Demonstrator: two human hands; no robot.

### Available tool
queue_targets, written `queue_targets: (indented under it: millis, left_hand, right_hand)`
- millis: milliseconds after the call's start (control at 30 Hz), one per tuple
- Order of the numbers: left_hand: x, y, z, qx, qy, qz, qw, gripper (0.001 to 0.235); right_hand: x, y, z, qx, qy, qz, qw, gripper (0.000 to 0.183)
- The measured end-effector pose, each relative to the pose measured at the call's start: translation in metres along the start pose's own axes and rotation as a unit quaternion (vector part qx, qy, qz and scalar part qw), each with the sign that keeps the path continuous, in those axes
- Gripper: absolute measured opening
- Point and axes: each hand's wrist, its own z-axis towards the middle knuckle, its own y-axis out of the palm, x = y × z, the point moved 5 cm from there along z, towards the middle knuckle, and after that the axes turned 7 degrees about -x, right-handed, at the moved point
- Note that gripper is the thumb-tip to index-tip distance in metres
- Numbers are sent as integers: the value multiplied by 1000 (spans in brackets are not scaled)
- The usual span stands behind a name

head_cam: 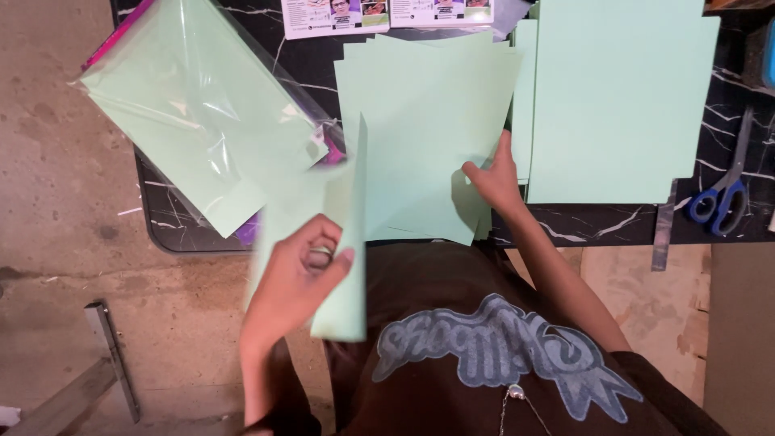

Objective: The person folds light green sheets of paper in half by hand on a black marble-patterned table. They align the edges and crease the fold, then place the folded sheets into a stack. The person repeats this process for several sheets taken from a plastic package.

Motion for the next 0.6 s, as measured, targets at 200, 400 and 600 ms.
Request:
queue_targets:
  millis: [200, 400, 600]
  left_hand:
    - [50, 27, 71, 25, 271, -192, 943, 40]
    - [48, 70, 225, 130, 272, -250, 920, 24]
    - [40, 102, 290, 191, 179, -245, 934, 14]
  right_hand:
    - [-9, 3, -2, -9, 38, -1, 999, 71]
    - [4, 0, 0, -8, -47, -9, 999, 83]
    - [24, -6, 17, -41, 17, 34, 998, 66]
